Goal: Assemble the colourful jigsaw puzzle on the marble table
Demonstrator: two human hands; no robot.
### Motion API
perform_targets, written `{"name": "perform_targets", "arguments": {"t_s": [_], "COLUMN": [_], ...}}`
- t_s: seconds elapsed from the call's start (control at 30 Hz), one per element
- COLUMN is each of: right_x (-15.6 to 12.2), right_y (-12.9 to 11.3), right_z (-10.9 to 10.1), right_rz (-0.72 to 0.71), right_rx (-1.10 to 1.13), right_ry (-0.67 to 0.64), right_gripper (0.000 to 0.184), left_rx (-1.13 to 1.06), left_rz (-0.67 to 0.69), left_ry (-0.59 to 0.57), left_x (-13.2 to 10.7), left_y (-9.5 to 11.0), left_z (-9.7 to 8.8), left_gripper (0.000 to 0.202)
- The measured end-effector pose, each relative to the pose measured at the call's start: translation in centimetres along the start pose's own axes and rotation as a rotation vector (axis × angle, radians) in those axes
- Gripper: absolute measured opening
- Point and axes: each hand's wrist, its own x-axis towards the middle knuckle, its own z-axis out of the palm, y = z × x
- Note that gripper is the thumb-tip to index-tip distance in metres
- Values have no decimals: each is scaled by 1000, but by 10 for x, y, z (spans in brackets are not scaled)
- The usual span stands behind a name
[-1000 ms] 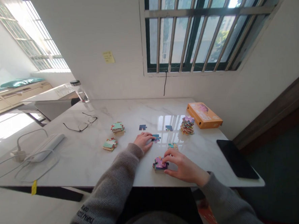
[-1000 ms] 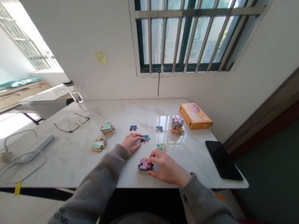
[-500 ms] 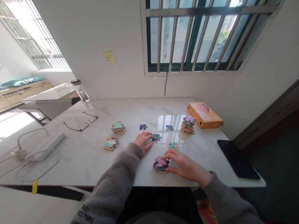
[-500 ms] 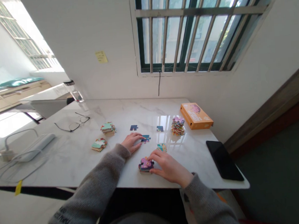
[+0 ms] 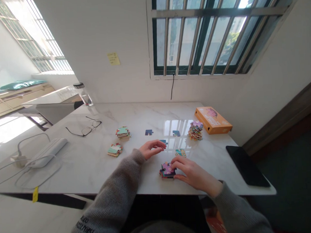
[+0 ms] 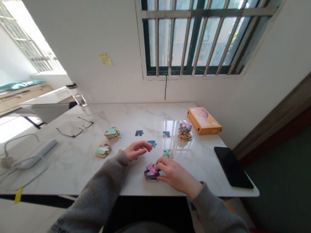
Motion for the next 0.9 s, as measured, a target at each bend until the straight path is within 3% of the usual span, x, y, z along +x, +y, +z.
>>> {"name": "perform_targets", "arguments": {"t_s": [0.4, 0.67, 0.83, 0.9], "right_x": [-3, 11, 40, 50], "right_y": [-4, 8, 28, 35], "right_z": [-6, -14, -12, -10], "right_rz": [51, 18, 11, 16], "right_rx": [168, 282, 251, 243], "right_ry": [-77, 151, 254, 275], "right_gripper": [25, 20, 24, 27], "left_rx": [-122, -174, -142, -85], "left_rz": [-44, -24, 10, -1], "left_ry": [21, 53, 7, 30], "left_x": [2, 2, 3, 4], "left_y": [-6, -3, -11, -16], "left_z": [-1, -2, -3, -3], "left_gripper": [49, 45, 68, 68]}}
